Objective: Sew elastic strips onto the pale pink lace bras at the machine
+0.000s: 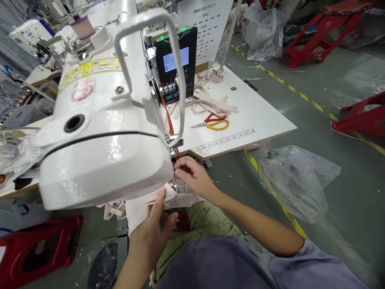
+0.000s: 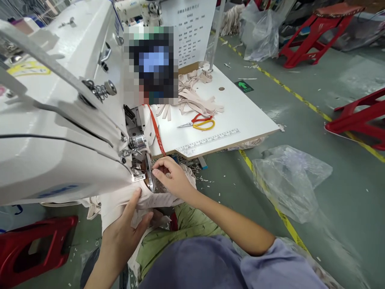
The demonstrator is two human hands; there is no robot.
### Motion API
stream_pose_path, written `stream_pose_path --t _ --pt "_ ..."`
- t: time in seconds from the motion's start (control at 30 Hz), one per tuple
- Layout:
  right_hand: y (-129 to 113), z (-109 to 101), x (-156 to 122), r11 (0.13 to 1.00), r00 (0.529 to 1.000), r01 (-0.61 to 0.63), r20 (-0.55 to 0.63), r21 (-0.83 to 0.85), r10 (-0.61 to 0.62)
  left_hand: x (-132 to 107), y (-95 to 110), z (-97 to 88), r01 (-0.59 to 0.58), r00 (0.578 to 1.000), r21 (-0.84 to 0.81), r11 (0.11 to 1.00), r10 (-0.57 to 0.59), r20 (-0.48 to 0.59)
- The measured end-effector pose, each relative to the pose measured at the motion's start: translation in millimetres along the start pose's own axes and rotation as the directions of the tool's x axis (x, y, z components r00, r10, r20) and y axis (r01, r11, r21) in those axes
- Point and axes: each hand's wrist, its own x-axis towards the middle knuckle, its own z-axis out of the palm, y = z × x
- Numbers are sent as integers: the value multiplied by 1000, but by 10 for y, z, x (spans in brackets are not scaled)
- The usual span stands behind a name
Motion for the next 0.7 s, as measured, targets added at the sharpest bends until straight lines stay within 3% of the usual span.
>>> stream_pose_path --t 0.43,0.63,0.7 --pt "-134 -32 -150 998 995 60 84 -11 -59 35 9 34 -87 996 -13 996 86 -17" --pt "-175 -43 -195 991 996 41 87 -128 -30 -34 -23 111 -48 985 -69 996 35 -170" --pt "-174 -28 -211 978 996 44 86 -202 -27 -48 -25 142 -40 985 -91 995 24 -168"
